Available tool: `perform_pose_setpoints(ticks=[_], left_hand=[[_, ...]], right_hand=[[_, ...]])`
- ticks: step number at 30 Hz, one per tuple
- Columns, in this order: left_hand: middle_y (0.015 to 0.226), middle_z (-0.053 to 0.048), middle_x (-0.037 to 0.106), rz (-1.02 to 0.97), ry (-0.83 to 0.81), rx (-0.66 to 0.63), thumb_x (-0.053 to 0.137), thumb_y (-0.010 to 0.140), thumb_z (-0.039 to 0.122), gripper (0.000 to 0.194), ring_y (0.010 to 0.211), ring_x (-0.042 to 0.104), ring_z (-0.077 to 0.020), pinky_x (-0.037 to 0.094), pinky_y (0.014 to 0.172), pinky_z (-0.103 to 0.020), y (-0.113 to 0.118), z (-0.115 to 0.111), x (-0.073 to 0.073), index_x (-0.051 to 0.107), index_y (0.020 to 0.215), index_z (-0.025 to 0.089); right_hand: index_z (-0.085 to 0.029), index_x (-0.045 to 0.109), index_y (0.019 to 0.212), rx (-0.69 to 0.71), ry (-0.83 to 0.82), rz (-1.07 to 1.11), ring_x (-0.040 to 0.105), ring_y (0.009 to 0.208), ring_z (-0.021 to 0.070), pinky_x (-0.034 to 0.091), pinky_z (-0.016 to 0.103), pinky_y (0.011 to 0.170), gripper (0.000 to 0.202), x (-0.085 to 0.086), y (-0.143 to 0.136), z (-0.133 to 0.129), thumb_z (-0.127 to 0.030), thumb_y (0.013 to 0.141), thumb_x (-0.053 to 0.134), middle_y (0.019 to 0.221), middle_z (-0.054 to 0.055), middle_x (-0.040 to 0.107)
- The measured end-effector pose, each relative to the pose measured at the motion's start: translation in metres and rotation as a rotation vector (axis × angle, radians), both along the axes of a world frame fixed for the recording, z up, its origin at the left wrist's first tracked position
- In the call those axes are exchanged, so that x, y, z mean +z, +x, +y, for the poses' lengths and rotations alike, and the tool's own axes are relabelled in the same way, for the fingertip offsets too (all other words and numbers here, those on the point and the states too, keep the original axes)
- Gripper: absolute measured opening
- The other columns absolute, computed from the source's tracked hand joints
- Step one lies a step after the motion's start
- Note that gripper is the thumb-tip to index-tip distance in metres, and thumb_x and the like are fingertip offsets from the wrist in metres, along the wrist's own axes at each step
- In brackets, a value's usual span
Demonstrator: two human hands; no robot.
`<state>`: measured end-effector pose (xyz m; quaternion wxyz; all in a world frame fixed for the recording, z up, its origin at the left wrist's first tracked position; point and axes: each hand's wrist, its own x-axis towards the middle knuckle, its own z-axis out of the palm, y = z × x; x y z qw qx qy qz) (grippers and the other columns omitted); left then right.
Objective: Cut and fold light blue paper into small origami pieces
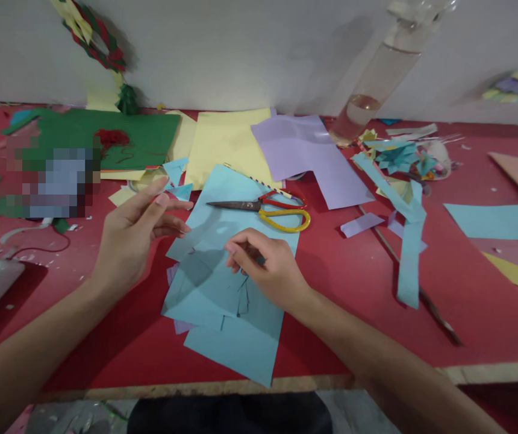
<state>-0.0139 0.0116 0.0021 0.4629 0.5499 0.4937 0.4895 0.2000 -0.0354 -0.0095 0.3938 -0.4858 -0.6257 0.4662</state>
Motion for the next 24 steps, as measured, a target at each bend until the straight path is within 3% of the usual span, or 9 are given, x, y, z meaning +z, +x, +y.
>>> perform_pose_setpoints(ticks=[4,5,7,10,12,15,18,20,24], left_hand=[[0.087,-0.005,0.074,0.35,0.135,-0.273,0.059,0.094,0.031,0.024,0.075,0.07,-0.0164,0.058,0.068,-0.029,0.002,-0.005,-0.005,0.065,0.114,0.019],[0.093,-0.005,0.074,0.475,0.264,-0.34,0.063,0.091,0.029,0.019,0.085,0.069,-0.0188,0.057,0.075,-0.032,0.004,-0.008,-0.007,0.067,0.108,0.02],[0.112,-0.009,0.07,0.707,0.458,-0.495,0.07,0.085,0.025,0.029,0.106,0.062,-0.0262,0.053,0.09,-0.043,0.008,-0.013,-0.01,0.064,0.113,0.019],[0.125,-0.011,0.063,0.896,0.548,-0.588,0.072,0.083,0.021,0.038,0.119,0.053,-0.0306,0.049,0.096,-0.05,0.011,-0.016,-0.015,0.06,0.12,0.018],[0.124,-0.011,0.063,0.901,0.562,-0.603,0.068,0.087,0.022,0.034,0.117,0.055,-0.0287,0.051,0.095,-0.047,0.01,-0.014,-0.016,0.06,0.119,0.019],[0.116,-0.008,0.068,0.762,0.609,-0.569,0.062,0.092,0.027,0.024,0.11,0.061,-0.0226,0.052,0.093,-0.04,0.002,-0.003,-0.009,0.064,0.116,0.022],[0.109,-0.005,0.071,0.698,0.545,-0.227,0.056,0.096,0.025,0.017,0.104,0.064,-0.0201,0.051,0.094,-0.038,-0.013,0.02,0.008,0.068,0.108,0.024],[0.113,-0.004,0.07,0.68,0.468,-0.08,0.056,0.096,0.029,0.018,0.108,0.063,-0.0209,0.051,0.094,-0.038,-0.025,0.044,0.018,0.069,0.106,0.023],[0.118,-0.005,0.068,0.903,0.426,-0.051,0.062,0.091,0.033,0.023,0.126,0.051,-0.0264,0.035,0.11,-0.054,-0.039,0.103,0.018,0.071,0.108,0.021]], right_hand=[[-0.022,0.061,0.084,-0.013,0.05,-0.1,0.063,0.063,0.012,0.05,0.024,0.059,0.022,0.004,0.0,0.0,-0.039,0.096,0.055,0.07,-0.001,0.067],[-0.022,0.061,0.083,-0.028,0.069,-0.134,0.064,0.065,0.0128,0.05,0.025,0.06,0.022,0.005,0.0,0.0,-0.038,0.097,0.054,0.071,-0.001,0.067],[-0.023,0.061,0.083,-0.064,0.132,-0.217,0.064,0.07,0.0147,0.05,0.027,0.064,0.021,0.006,0.001,0.002,-0.036,0.097,0.053,0.075,0.0,0.068],[-0.024,0.063,0.09,-0.092,0.315,-0.331,0.064,0.088,0.0187,0.051,0.033,0.081,0.011,0.0,0.002,0.006,-0.029,0.096,0.056,0.089,0.003,0.069],[-0.024,0.063,0.1,-0.044,0.419,-0.39,0.062,0.102,0.0217,0.049,0.039,0.092,0.008,-0.006,0.002,0.008,-0.025,0.093,0.059,0.102,0.005,0.069],[-0.021,0.061,0.114,0.006,0.511,-0.481,0.055,0.121,0.0272,0.044,0.048,0.105,0.027,-0.016,0.002,0.009,-0.029,0.089,0.066,0.12,0.011,0.065],[-0.02,0.06,0.121,0.044,0.483,-0.554,0.048,0.132,0.03,0.042,0.052,0.109,0.044,-0.021,0.002,0.008,-0.042,0.085,0.07,0.131,0.013,0.06],[-0.022,0.06,0.126,0.094,0.454,-0.615,0.042,0.138,0.0305,0.04,0.054,0.112,0.048,-0.021,0.002,0.006,-0.045,0.085,0.068,0.139,0.013,0.056],[-0.026,0.062,0.129,0.147,0.413,-0.689,0.035,0.144,0.0304,0.038,0.055,0.113,0.045,-0.018,0.002,0.004,-0.046,0.088,0.065,0.149,0.011,0.047]])
